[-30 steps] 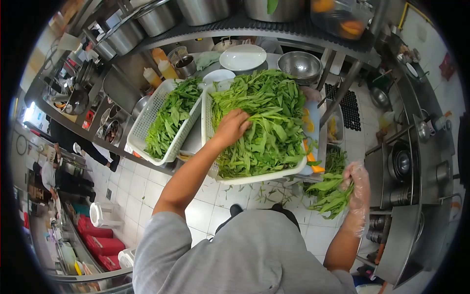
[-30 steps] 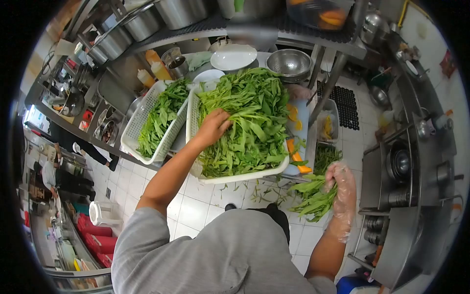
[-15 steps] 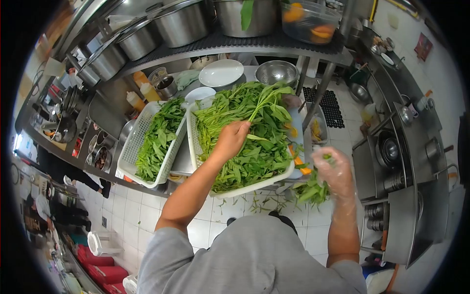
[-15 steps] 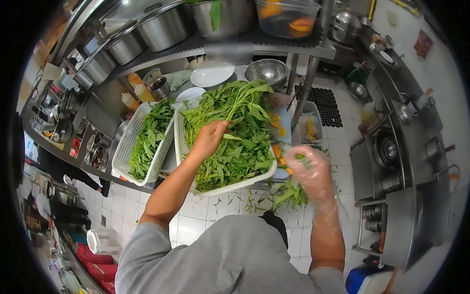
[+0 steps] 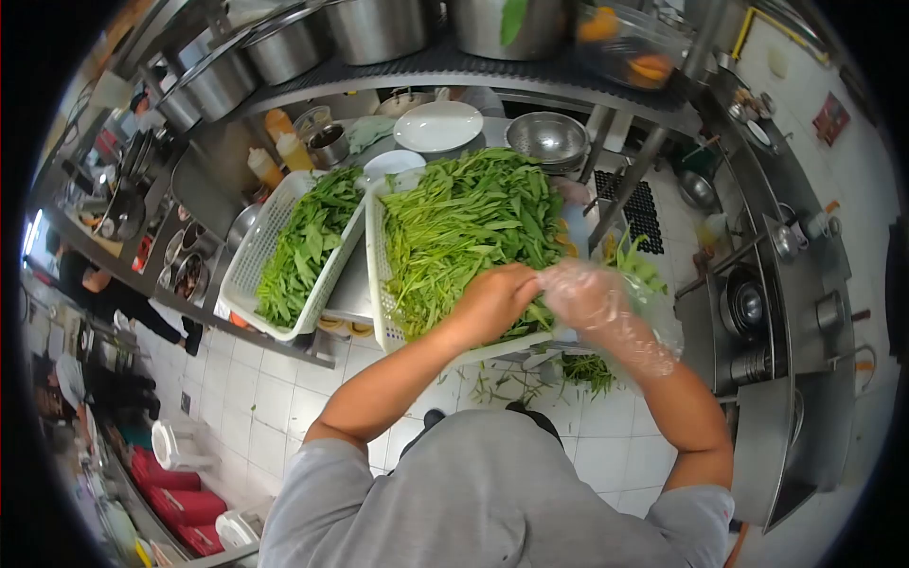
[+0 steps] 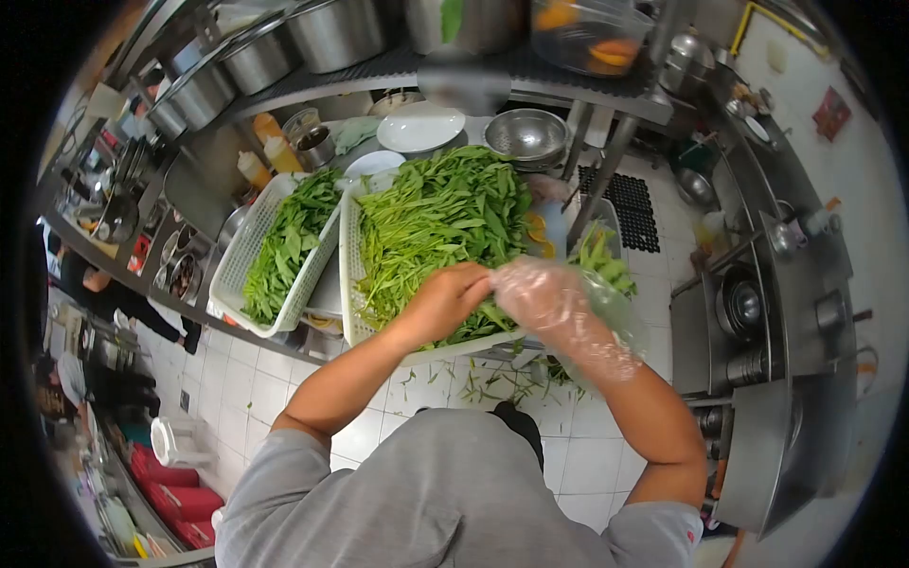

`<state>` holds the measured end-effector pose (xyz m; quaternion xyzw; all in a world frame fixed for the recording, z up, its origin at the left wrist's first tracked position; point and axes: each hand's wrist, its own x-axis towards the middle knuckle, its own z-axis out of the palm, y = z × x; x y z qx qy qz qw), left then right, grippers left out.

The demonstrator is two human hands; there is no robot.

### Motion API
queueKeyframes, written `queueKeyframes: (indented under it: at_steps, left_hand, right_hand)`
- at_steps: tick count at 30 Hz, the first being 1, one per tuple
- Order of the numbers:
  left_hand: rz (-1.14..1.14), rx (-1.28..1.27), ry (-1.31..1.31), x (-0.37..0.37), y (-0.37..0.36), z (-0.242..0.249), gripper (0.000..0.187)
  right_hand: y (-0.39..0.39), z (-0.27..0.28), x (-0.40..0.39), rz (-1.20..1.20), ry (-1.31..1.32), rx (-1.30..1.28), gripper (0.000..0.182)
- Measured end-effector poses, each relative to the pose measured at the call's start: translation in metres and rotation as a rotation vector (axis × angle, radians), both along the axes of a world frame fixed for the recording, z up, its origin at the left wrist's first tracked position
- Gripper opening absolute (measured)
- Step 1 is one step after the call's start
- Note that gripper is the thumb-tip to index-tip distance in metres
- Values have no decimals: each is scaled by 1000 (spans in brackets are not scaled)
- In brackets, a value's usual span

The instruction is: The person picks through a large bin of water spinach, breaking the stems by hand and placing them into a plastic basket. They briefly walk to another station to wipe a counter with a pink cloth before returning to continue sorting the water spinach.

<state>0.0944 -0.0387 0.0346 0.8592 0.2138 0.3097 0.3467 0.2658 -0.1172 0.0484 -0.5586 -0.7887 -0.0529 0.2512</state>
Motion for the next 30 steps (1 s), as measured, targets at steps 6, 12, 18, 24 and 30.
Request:
queueKeyframes:
  at_steps: [6, 12, 18, 24, 30]
  left_hand:
    - [-11, 123, -198, 34, -34, 14, 11]
    - [-108, 225, -390, 115, -64, 19, 14]
    - [77, 474, -328, 144, -54, -8, 15]
    - [352, 485, -25, 32, 103, -40, 26]
    - [721, 297, 658, -21, 179, -74, 25]
  right_hand:
    - [-29, 17, 63, -487, 1311, -60, 22]
    - [-117, 42, 138, -842, 1423, 303, 26]
    - [-227, -11, 158, -414, 674, 577, 53]
    - [-272, -59, 172, -984, 1536, 640, 35]
    - [-223, -36, 145, -764, 1652, 518, 28]
